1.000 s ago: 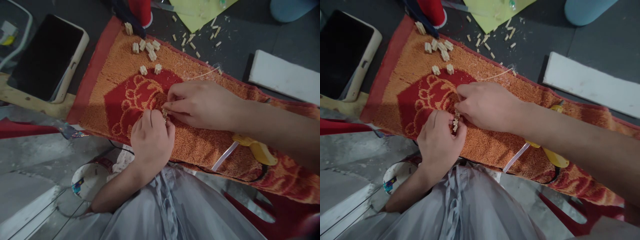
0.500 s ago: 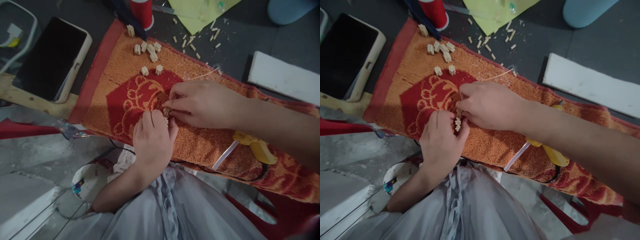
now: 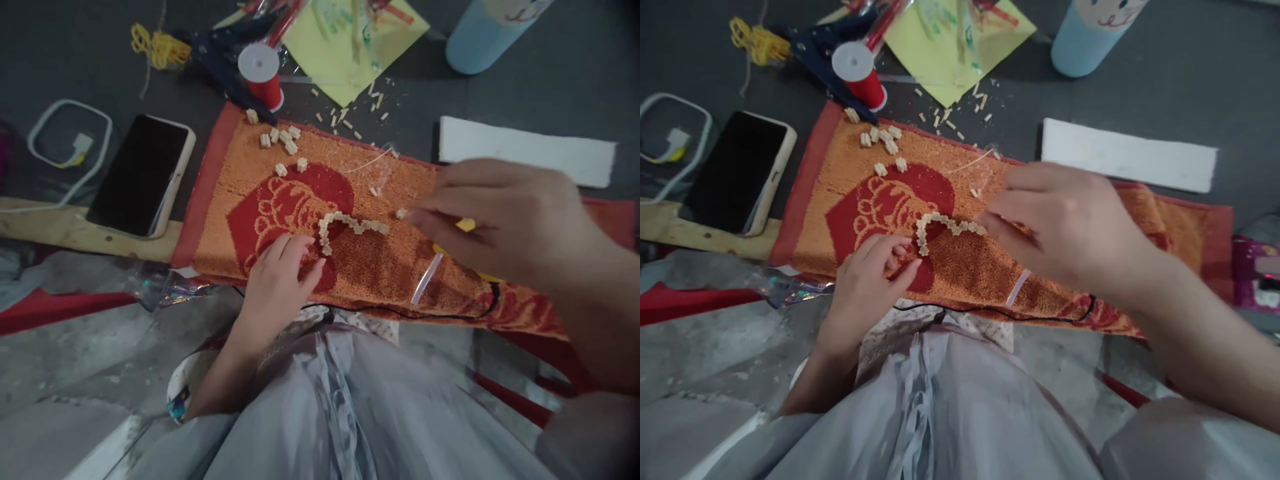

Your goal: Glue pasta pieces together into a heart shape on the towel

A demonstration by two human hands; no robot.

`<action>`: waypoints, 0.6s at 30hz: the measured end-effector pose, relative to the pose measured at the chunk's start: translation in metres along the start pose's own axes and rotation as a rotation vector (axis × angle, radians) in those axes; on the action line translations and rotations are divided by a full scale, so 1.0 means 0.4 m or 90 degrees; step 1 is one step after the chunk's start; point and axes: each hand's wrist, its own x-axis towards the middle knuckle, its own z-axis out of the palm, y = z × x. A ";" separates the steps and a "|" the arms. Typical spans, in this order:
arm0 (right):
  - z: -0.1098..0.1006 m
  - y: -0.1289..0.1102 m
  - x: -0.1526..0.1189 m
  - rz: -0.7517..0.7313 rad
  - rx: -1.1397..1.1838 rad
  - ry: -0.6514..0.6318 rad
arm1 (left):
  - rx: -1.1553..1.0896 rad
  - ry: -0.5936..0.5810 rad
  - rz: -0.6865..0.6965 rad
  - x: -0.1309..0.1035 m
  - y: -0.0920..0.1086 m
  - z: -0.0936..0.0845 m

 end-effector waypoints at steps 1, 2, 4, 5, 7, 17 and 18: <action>0.003 -0.022 -0.025 0.034 0.020 0.017 | -0.015 -0.017 0.004 0.009 -0.013 -0.006; 0.011 -0.046 -0.048 0.082 0.045 0.031 | -0.026 -0.039 0.010 0.019 -0.025 -0.012; 0.038 -0.095 -0.083 0.177 0.110 0.035 | -0.029 -0.091 0.021 0.041 -0.042 -0.020; 0.055 -0.119 -0.096 0.212 0.136 0.038 | -0.024 -0.112 0.031 0.051 -0.047 -0.023; 0.092 -0.162 -0.113 0.282 0.211 0.034 | -0.008 -0.139 0.050 0.068 -0.053 -0.027; 0.170 -0.266 -0.124 0.420 0.296 0.076 | -0.011 -0.176 0.072 0.084 -0.071 -0.032; 0.169 -0.273 -0.121 0.416 0.287 0.077 | -0.007 -0.176 0.073 0.084 -0.072 -0.032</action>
